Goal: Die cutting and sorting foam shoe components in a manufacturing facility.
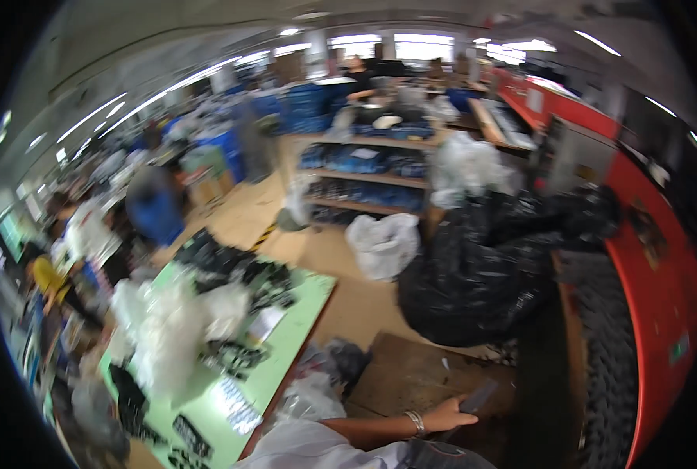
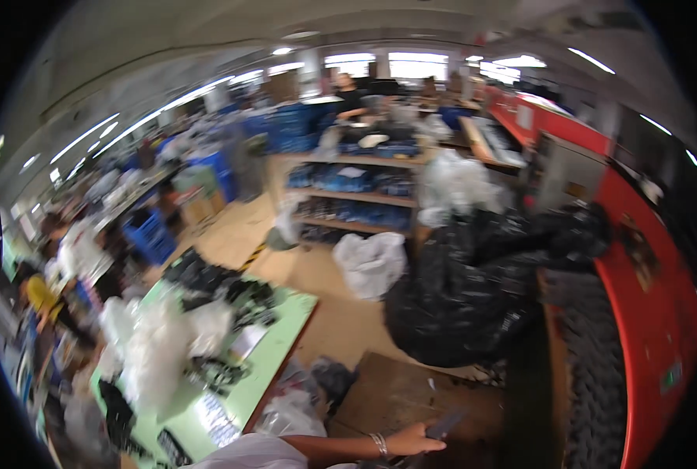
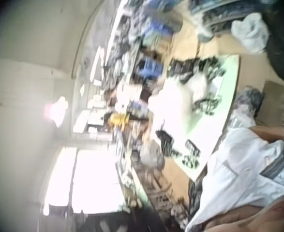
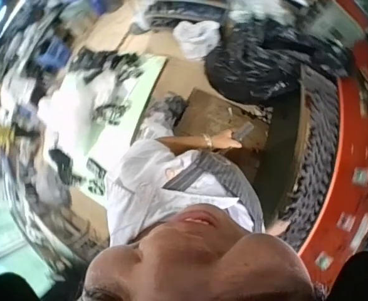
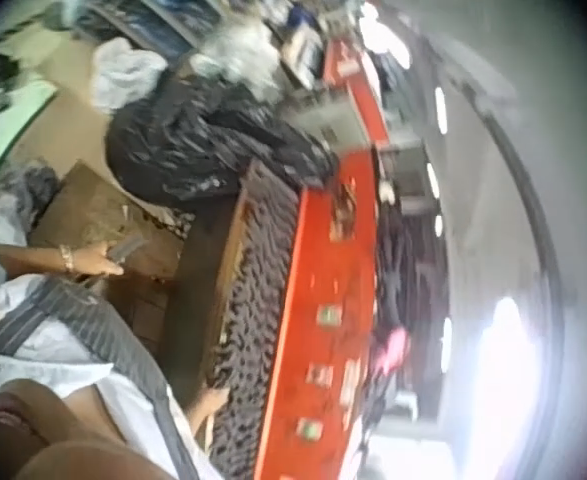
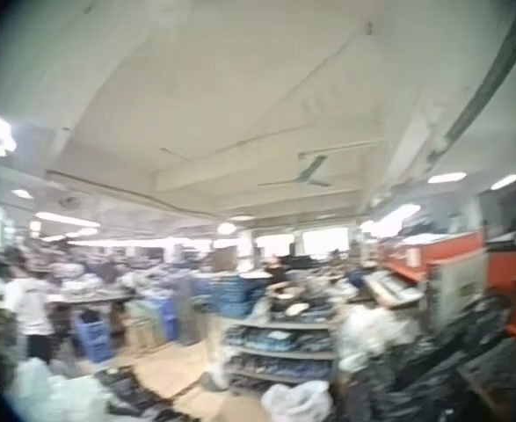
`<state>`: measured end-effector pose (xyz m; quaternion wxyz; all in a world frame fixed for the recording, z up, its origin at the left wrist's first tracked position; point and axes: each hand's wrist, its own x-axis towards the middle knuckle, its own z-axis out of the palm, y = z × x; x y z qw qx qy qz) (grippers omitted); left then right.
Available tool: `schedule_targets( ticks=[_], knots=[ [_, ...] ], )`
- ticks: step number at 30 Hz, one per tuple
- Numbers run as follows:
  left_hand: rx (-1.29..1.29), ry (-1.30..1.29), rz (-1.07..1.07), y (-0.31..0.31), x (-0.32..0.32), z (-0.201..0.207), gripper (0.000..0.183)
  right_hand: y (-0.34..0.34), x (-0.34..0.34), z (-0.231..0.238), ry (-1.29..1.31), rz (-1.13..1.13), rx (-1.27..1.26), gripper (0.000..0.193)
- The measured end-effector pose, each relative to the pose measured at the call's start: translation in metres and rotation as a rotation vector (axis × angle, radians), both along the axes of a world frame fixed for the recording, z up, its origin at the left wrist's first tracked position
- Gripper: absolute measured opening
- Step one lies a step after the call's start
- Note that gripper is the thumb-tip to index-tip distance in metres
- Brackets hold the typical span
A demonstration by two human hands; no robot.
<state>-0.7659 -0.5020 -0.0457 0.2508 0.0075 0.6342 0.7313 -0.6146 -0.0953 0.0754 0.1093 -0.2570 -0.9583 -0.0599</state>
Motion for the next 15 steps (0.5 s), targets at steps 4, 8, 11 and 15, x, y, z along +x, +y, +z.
schedule_targets(
  ticks=[4,8,11,15],
  knots=[
    [-0.008,0.046,-0.142,0.001,-0.020,0.013,0.038,0.014,0.010,-0.034,0.131,-0.152,0.044,0.065],
    [-0.023,0.158,-0.261,0.025,-0.025,0.012,0.035,-0.001,0.010,-0.028,0.082,-0.289,0.047,0.066],
    [0.042,0.013,-0.341,0.040,-0.015,0.020,0.033,-0.006,0.009,-0.027,0.061,-0.361,-0.021,0.067],
    [0.071,-0.025,-0.455,0.065,-0.018,0.043,0.029,-0.026,0.007,-0.020,-0.029,-0.390,-0.087,0.074]
  ],
)
